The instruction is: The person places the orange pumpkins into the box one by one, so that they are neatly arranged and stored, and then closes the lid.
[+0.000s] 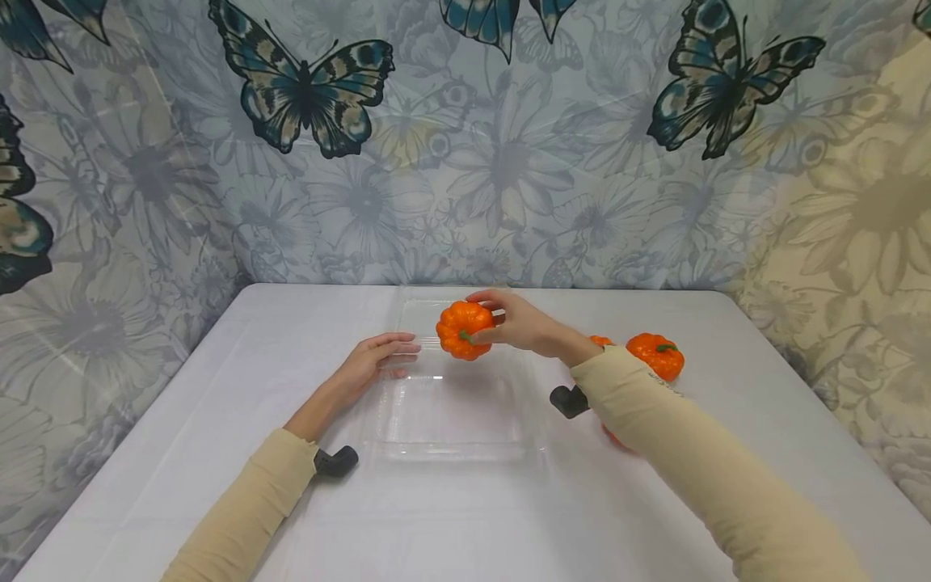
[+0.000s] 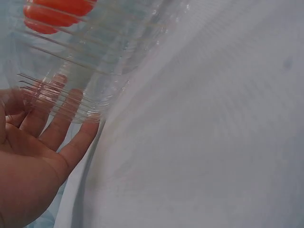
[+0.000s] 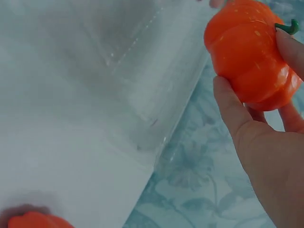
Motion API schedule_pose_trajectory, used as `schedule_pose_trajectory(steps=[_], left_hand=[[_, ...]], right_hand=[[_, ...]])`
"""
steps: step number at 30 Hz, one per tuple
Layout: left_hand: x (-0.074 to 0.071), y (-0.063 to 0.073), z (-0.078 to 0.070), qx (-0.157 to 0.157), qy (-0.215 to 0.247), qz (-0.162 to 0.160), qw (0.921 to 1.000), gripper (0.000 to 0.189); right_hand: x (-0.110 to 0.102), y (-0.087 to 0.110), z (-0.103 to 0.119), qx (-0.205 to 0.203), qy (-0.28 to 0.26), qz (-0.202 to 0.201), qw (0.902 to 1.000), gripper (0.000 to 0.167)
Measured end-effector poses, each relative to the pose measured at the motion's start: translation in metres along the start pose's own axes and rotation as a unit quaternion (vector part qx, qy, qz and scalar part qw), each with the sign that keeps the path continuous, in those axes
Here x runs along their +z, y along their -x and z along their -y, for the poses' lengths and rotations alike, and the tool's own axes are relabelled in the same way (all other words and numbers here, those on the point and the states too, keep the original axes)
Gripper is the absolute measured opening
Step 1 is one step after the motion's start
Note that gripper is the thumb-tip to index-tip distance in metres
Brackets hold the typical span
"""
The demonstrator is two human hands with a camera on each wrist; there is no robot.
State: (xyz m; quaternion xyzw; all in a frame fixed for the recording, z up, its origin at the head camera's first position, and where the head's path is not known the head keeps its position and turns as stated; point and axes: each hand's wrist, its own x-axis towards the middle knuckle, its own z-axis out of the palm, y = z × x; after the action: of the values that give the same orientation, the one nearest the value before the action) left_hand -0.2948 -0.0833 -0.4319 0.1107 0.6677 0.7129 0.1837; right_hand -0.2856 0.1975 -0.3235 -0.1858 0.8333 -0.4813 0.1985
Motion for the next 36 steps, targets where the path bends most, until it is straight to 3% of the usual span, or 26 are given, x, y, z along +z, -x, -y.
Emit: schedule_pose_trajectory(steps=[6, 10, 25, 36], left_hand=[[0.000, -0.001, 0.000, 0.006, -0.001, 0.016, 0.9999, 0.039], [0.002, -0.001, 0.001, 0.010, -0.009, 0.010, 0.9999, 0.037], [0.006, -0.001, 0.002, 0.014, -0.020, -0.026, 0.9994, 0.036], [0.005, 0.001, 0.003, 0.022, -0.038, -0.011, 0.9990, 0.040]], right_hand=[[0.015, -0.009, 0.004, -0.013, -0.002, 0.004, 0.9999, 0.061], [0.023, -0.013, 0.006, -0.016, 0.000, 0.003, 0.9999, 0.060], [0.050, -0.026, 0.007, -0.031, 0.053, 0.028, 0.9977, 0.057], [0.065, -0.029, 0.004, -0.043, 0.117, 0.031, 0.9917, 0.055]])
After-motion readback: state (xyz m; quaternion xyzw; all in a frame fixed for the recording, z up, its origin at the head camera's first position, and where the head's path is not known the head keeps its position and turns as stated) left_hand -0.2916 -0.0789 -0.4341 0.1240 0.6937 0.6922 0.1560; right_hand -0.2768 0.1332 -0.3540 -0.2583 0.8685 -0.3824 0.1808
